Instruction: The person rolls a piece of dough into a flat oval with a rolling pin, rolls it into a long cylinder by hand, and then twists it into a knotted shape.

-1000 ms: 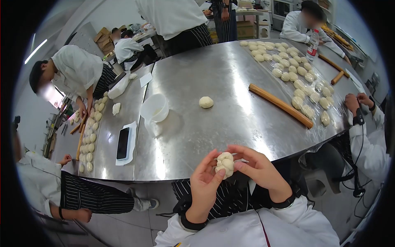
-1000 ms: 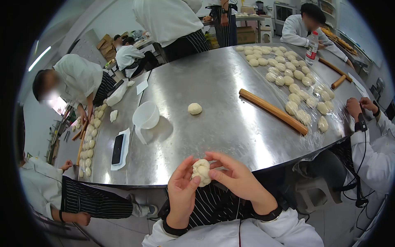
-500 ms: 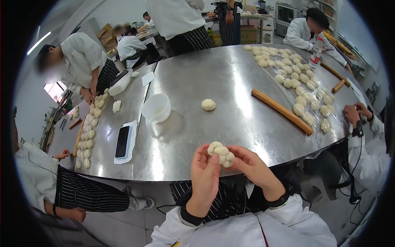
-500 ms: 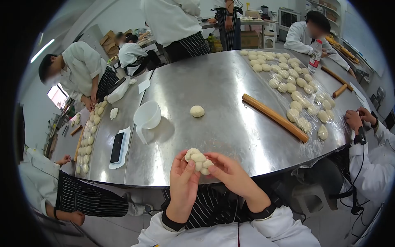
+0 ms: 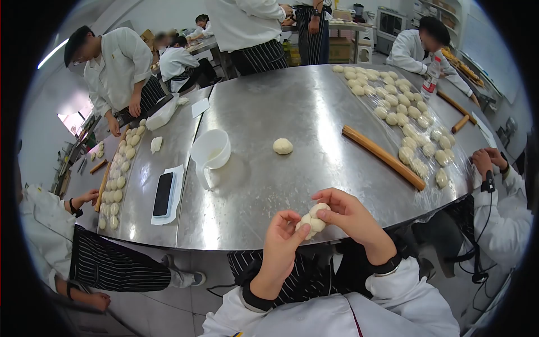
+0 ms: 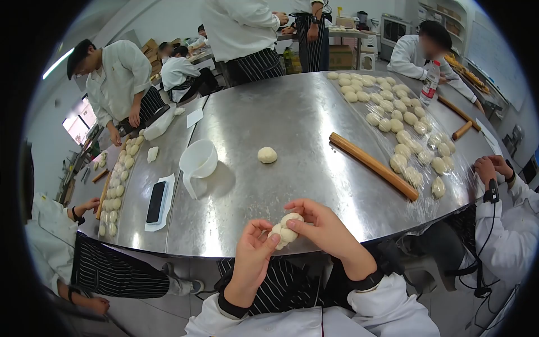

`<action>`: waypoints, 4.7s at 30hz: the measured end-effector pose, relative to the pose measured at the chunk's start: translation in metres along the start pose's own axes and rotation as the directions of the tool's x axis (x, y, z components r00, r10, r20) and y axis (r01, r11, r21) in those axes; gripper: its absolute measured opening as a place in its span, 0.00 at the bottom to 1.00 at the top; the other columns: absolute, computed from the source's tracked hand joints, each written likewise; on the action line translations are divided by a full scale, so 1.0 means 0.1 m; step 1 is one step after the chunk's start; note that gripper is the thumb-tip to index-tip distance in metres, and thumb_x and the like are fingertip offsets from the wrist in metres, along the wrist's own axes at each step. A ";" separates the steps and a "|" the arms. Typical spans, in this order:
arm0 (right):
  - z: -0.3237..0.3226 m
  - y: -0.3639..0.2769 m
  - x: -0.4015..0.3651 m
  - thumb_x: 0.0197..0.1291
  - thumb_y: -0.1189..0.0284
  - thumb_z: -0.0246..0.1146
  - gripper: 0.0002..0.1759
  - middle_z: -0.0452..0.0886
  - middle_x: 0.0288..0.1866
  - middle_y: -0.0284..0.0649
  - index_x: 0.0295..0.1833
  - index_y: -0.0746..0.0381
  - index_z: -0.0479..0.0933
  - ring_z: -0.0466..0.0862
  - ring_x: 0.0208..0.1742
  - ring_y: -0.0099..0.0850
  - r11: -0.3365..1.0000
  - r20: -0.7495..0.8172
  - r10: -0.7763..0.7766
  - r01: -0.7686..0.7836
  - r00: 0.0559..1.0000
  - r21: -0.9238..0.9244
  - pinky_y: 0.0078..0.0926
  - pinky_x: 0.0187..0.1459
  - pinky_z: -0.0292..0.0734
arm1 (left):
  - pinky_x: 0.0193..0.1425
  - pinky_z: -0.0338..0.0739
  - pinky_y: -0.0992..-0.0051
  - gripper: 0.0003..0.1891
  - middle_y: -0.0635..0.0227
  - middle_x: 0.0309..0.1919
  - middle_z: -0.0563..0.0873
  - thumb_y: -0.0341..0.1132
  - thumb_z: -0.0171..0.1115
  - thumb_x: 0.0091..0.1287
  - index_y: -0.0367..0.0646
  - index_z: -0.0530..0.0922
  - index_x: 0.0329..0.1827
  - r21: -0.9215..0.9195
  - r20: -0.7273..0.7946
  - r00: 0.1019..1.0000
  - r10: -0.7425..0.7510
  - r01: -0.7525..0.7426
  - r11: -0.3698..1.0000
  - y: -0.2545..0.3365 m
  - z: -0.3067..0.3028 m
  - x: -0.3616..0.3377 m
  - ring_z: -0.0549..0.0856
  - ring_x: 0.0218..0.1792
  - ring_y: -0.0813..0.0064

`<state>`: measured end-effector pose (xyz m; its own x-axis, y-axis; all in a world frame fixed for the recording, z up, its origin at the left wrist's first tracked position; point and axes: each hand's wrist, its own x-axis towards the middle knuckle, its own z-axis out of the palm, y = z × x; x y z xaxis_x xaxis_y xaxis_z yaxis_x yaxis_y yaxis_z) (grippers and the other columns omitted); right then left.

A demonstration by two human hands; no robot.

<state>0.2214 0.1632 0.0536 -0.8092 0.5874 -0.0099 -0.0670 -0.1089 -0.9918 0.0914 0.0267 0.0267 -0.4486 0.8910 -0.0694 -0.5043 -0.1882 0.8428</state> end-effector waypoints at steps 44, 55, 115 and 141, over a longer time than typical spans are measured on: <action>-0.14 0.31 0.68 0.64 0.73 0.65 0.09 0.81 0.43 0.46 0.46 0.66 0.80 0.84 0.37 0.33 0.697 0.030 -0.160 0.135 0.987 -0.705 0.30 0.41 0.80 | 0.54 0.77 0.62 0.15 0.56 0.55 0.79 0.22 0.58 0.65 0.36 0.80 0.54 0.900 0.350 0.829 0.435 -0.426 0.087 -0.06 -0.27 0.30 0.81 0.50 0.53; -0.07 0.38 0.26 0.72 0.58 0.55 0.31 0.63 0.79 0.46 0.75 0.63 0.64 0.60 0.80 0.44 0.244 0.375 -0.151 0.402 0.915 -0.883 0.47 0.75 0.55 | 0.59 0.76 0.60 0.18 0.54 0.55 0.80 0.21 0.59 0.62 0.33 0.79 0.56 0.868 0.334 0.889 0.313 -0.419 0.265 -0.08 -0.33 0.21 0.79 0.53 0.52; -0.40 0.69 -0.12 0.80 0.52 0.41 0.33 0.88 0.49 0.45 0.65 0.71 0.74 0.85 0.45 0.29 0.919 -0.312 -0.390 0.385 0.866 -0.078 0.25 0.51 0.77 | 0.80 0.46 0.45 0.42 0.47 0.79 0.57 0.47 0.62 0.69 0.32 0.54 0.78 0.794 0.593 0.797 0.114 -0.554 -0.253 0.19 -0.24 0.15 0.57 0.79 0.47; -0.34 0.59 -0.12 0.70 0.71 0.61 0.13 0.86 0.46 0.48 0.53 0.70 0.79 0.84 0.45 0.32 0.923 -0.308 -0.329 0.235 0.892 -0.306 0.23 0.46 0.78 | 0.75 0.59 0.57 0.23 0.48 0.72 0.70 0.33 0.54 0.73 0.36 0.71 0.69 0.902 0.414 0.878 0.238 -0.361 -0.238 0.00 -0.23 0.41 0.68 0.71 0.49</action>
<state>0.2467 0.1771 -0.0093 -0.5202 0.8074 0.2784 -0.0734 0.2825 -0.9564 0.0560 0.0538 0.0116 -0.2081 0.9093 0.3605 0.9472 0.0955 0.3060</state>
